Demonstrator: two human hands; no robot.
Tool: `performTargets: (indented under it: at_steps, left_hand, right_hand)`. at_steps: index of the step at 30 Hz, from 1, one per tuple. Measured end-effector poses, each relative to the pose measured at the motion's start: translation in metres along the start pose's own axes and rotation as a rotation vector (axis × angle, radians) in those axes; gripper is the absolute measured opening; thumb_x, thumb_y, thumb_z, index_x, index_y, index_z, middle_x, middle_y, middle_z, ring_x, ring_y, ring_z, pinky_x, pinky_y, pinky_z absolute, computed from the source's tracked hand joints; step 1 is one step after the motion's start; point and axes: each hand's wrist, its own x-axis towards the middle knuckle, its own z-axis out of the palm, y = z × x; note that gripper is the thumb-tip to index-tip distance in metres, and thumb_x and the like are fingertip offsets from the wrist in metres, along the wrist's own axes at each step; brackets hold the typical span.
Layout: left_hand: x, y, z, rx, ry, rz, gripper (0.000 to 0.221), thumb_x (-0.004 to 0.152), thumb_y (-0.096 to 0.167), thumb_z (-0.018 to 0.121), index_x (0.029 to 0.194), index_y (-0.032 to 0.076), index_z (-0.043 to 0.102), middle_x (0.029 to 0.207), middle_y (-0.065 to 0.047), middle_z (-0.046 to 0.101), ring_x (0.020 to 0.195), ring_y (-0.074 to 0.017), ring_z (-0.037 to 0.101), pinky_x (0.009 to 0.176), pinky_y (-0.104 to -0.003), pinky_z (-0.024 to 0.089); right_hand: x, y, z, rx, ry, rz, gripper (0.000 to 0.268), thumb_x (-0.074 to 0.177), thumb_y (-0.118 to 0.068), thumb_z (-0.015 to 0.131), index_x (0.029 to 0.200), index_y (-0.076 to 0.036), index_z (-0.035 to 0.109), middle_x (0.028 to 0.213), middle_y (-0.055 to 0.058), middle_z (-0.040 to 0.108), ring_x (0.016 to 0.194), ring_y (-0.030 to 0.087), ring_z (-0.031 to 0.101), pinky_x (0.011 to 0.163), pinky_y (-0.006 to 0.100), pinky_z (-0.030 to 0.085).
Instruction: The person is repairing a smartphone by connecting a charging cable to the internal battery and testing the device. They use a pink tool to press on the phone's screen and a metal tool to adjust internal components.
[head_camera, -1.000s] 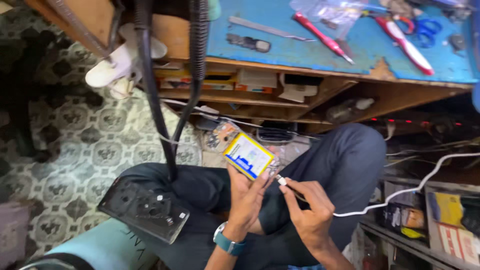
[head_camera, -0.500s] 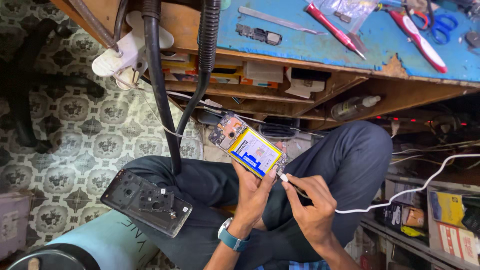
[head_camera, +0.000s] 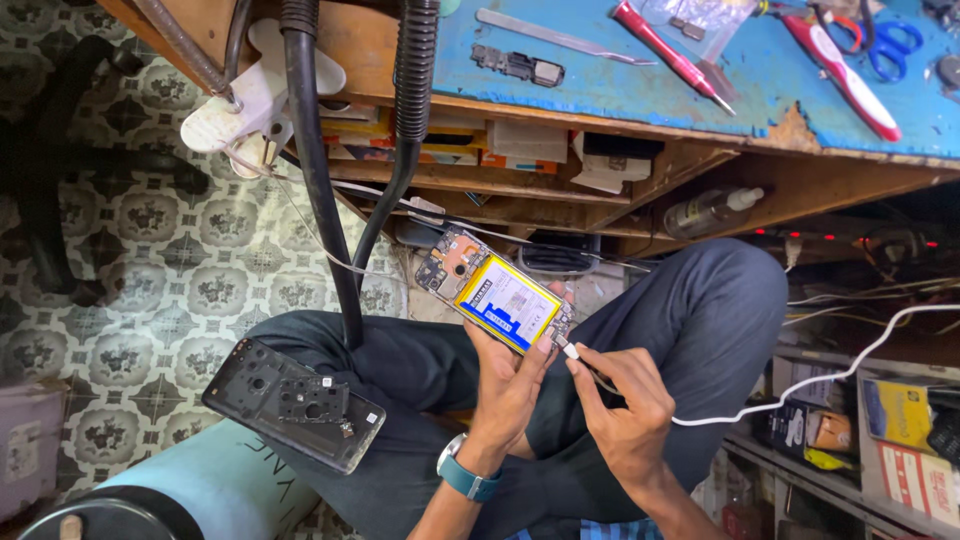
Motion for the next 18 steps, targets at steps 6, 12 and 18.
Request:
performTargets:
  at_steps: [6, 12, 18]
  left_hand:
    - [0.001, 0.003, -0.003, 0.293, -0.113, 0.118, 0.072, 0.101, -0.006, 0.051, 0.154, 0.008, 0.004, 0.15, -0.026, 0.048, 0.139, -0.0311, 0.055, 0.117, -0.043, 0.048]
    - [-0.002, -0.008, -0.007, 0.225, -0.091, 0.025, 0.065, 0.101, 0.001, 0.048, 0.15, 0.006, 0.007, 0.149, -0.021, 0.046, 0.139, -0.0292, 0.054, 0.116, -0.041, 0.048]
    - [-0.009, -0.014, -0.036, 1.008, -0.051, 0.175, 0.061, 0.099, -0.001, 0.062, 0.15, 0.004, 0.029, 0.14, -0.024, 0.046, 0.132, -0.0331, 0.051, 0.114, -0.04, 0.038]
  right_hand:
    - [0.004, 0.005, -0.005, 0.014, -0.043, -0.021, 0.019, 0.079, 0.001, 0.082, 0.097, 0.001, 0.076, 0.085, 0.009, 0.073, 0.075, 0.021, 0.067, 0.067, 0.032, 0.053]
    - [-0.006, 0.005, 0.004, 0.02, 0.039, -0.033, 0.018, 0.081, 0.003, 0.08, 0.098, 0.001, 0.075, 0.086, 0.01, 0.074, 0.076, 0.022, 0.068, 0.068, 0.032, 0.054]
    - [-0.01, 0.011, 0.008, -0.025, 0.109, -0.045, 0.01, 0.08, 0.001, 0.082, 0.086, -0.002, 0.075, 0.08, 0.007, 0.073, 0.071, 0.023, 0.067, 0.064, 0.035, 0.052]
